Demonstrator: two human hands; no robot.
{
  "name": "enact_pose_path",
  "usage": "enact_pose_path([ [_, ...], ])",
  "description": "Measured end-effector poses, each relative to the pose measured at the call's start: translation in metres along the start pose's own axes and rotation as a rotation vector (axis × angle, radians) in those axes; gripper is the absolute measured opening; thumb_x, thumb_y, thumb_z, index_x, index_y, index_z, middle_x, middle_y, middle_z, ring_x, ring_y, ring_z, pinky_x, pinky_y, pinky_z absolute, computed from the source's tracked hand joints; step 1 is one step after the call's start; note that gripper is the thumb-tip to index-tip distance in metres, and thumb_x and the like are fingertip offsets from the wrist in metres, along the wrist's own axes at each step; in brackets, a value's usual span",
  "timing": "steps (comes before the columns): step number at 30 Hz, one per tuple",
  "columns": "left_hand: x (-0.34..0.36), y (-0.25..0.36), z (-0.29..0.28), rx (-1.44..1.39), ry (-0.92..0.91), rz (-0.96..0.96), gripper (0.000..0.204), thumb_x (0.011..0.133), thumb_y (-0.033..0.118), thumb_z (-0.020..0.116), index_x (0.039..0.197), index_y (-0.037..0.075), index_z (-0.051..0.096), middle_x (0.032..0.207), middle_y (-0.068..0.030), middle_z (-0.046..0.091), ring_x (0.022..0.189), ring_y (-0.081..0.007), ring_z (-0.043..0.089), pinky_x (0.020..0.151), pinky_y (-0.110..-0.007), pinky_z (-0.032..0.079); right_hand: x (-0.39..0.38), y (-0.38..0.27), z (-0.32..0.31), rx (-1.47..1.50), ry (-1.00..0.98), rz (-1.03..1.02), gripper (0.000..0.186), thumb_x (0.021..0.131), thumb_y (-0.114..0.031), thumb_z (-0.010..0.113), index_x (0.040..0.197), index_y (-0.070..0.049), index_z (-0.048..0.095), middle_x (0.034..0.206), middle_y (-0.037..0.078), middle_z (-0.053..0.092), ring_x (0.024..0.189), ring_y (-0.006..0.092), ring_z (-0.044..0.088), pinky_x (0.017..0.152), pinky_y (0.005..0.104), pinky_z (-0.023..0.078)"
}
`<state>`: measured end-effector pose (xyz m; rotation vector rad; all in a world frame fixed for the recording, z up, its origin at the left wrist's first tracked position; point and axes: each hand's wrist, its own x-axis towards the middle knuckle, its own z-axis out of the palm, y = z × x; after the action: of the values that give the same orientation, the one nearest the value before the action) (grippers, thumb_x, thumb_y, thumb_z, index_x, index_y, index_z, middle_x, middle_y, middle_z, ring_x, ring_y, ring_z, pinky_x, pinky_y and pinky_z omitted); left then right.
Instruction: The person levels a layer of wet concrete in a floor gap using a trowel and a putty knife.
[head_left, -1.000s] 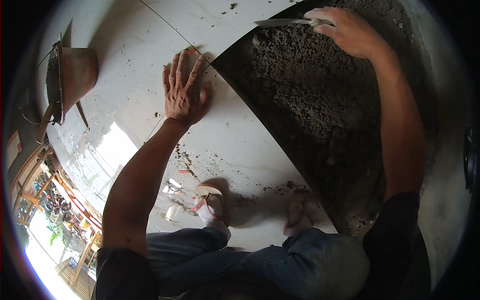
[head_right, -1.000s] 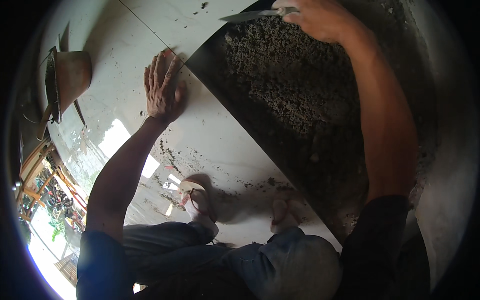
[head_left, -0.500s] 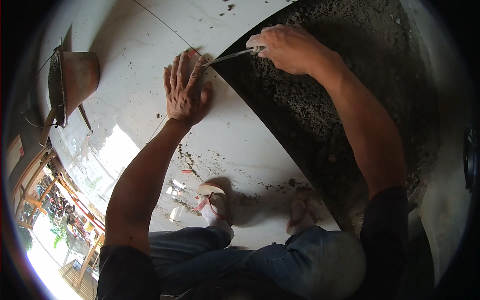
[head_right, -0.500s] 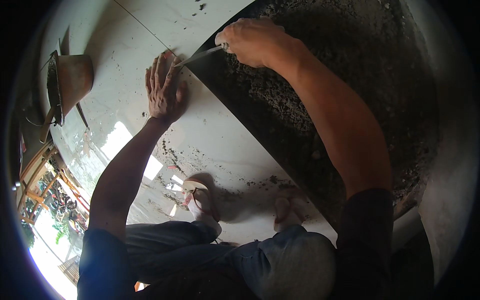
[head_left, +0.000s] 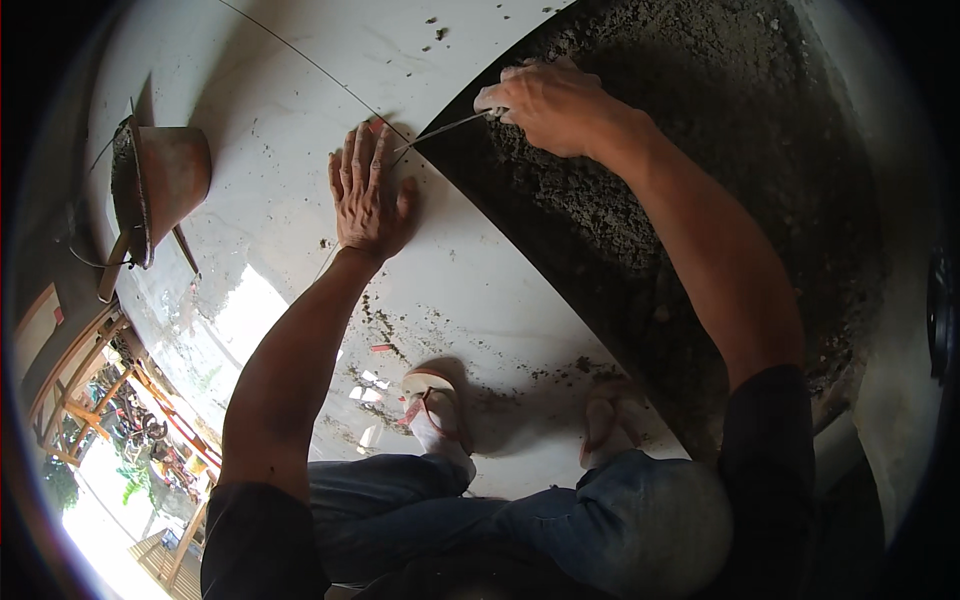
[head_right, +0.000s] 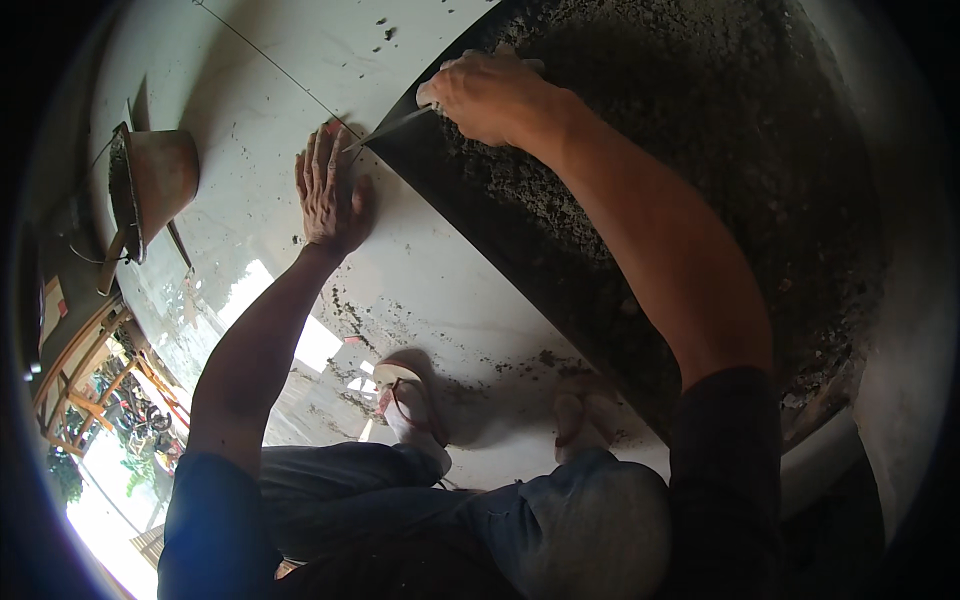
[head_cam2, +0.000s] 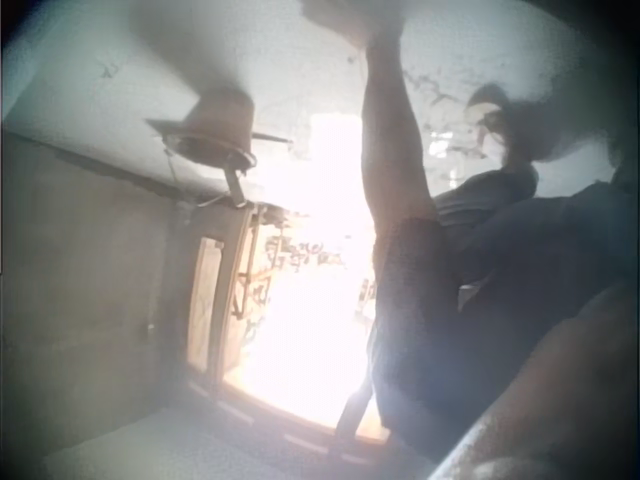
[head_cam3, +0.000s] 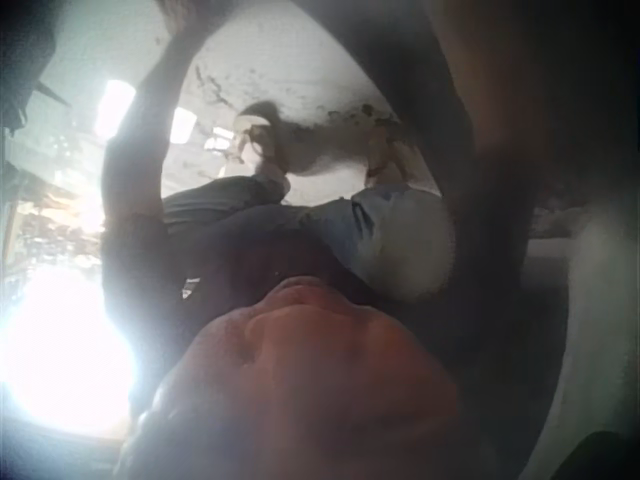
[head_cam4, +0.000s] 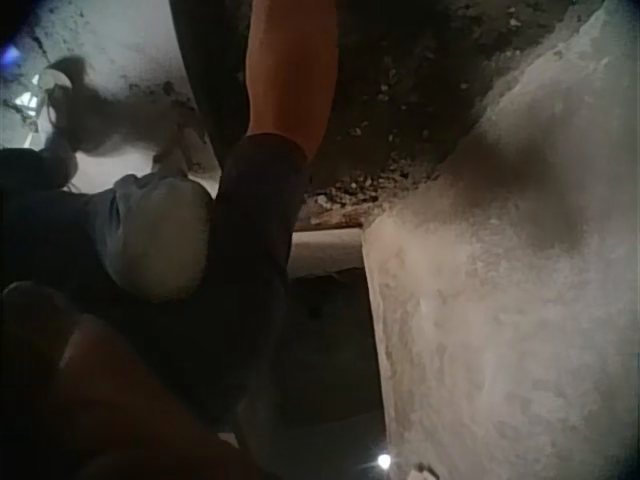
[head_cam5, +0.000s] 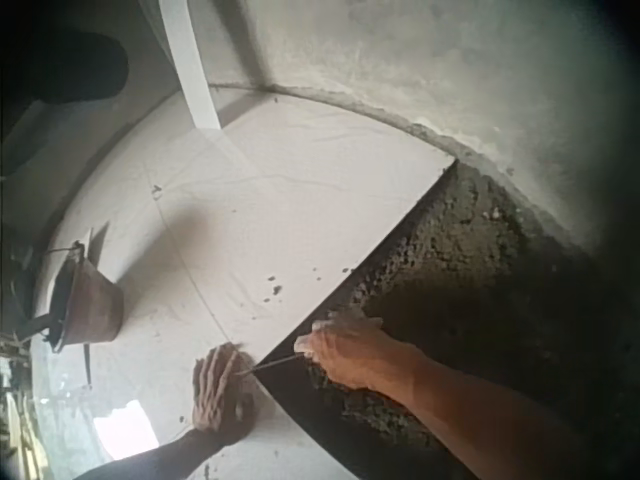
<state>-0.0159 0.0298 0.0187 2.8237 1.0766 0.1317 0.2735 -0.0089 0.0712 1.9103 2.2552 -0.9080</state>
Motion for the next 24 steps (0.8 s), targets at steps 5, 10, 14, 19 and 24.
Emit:
enact_pose_path([
  [5, -0.004, -0.003, 0.001, -0.027, 0.004, -0.024, 0.069, 0.088, 0.031, 0.049, 0.151, 0.014, 0.024, 0.154, -0.0192, 0.023, 0.144, -0.0363, 0.018, 0.116, -0.053, 0.009, -0.057, -0.001, -0.001, 0.042, -0.305, 0.027, 0.032, 0.094, -0.01, 0.051, 0.124, -0.02, 0.059, 0.117, 0.007, 0.06, 0.117, 0.0243, 0.053, 0.105, 0.0478, 0.038],
  [10, -0.009, 0.003, -0.006, 0.045, -0.056, -0.04, 0.069, 0.089, 0.035, 0.048, 0.151, 0.017, 0.023, 0.155, -0.0202, 0.02, 0.144, -0.0389, 0.016, 0.115, -0.056, 0.009, -0.15, 0.032, 0.022, 0.482, -0.021, 0.114, 0.023, 0.096, -0.019, 0.053, 0.114, -0.008, 0.062, 0.091, 0.006, 0.064, 0.087, 0.0216, 0.063, 0.079, 0.0388, 0.051],
  [14, -0.019, 0.043, 0.0, 0.028, -0.107, -0.178, 0.075, 0.092, 0.045, 0.044, 0.153, 0.015, 0.014, 0.158, -0.0182, 0.011, 0.146, -0.0377, 0.007, 0.114, -0.06, 0.003, -0.195, 0.026, 0.055, 1.07, 0.312, 0.482, 0.027, 0.099, -0.029, 0.052, 0.112, -0.005, 0.056, 0.083, 0.004, 0.06, 0.072, 0.0142, 0.061, 0.06, 0.0313, 0.05],
  [19, -0.032, 0.09, 0.003, -0.04, -0.192, -0.285, 0.081, 0.093, 0.049, 0.04, 0.152, 0.003, 0.008, 0.159, -0.0165, 0.005, 0.147, -0.034, -0.003, 0.116, -0.055, -0.003, -0.216, 0.012, 0.095, 1.413, 0.468, 0.898, 0.029, 0.098, -0.035, 0.051, 0.107, -0.008, 0.05, 0.074, 0.001, 0.054, 0.053, 0.0112, 0.053, 0.045, 0.0283, 0.044],
  [24, -0.038, 0.086, -0.001, -0.071, -0.161, -0.266, 0.081, 0.092, 0.049, 0.042, 0.151, 0.003, 0.013, 0.159, -0.0161, 0.007, 0.147, -0.0331, 0.001, 0.116, -0.056, -0.002, -0.228, -0.007, 0.088, 1.468, 0.981, 1.121, 0.025, 0.097, -0.03, 0.052, 0.11, -0.009, 0.049, 0.075, 0.0, 0.053, 0.056, 0.0118, 0.052, 0.046, 0.0287, 0.043],
])
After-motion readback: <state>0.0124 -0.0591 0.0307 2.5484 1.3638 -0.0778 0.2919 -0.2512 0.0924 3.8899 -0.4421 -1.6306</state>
